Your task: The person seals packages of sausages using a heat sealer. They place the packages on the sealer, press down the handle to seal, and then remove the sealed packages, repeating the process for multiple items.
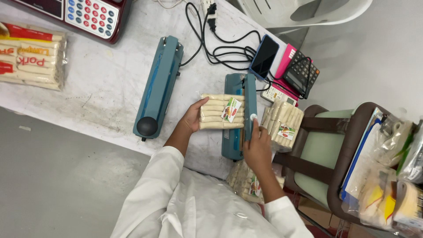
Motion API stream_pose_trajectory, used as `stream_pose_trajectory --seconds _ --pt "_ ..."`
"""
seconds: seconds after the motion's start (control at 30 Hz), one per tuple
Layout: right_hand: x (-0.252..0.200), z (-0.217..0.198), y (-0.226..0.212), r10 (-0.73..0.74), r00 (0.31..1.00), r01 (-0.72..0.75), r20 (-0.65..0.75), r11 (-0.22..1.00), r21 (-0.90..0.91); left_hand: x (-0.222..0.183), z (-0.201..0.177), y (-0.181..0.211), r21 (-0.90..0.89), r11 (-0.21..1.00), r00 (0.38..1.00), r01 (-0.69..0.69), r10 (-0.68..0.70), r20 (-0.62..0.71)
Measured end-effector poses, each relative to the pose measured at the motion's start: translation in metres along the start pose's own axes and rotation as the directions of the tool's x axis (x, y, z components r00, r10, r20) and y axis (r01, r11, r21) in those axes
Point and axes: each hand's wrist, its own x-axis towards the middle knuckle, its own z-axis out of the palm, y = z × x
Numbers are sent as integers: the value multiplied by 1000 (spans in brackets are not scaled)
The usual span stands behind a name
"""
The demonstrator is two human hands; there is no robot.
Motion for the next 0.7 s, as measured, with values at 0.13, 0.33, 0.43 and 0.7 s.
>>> stream_pose_trajectory --seconds 0.13,0.33,0.43,0.7 --pt "0 55 6 -120 970 125 -213 992 8 -4 2 7 17 1000 1000 -4 5 -21" --pt "8 78 13 -138 929 100 -343 987 -125 -4 1 13 5 999 999 50 -50 -9" --pt "5 77 9 -122 928 90 -351 990 -106 -8 3 15 -21 999 999 47 -47 7" --pt "5 75 11 -70 950 60 -304 997 -41 -11 11 21 -18 998 999 53 -54 -6"
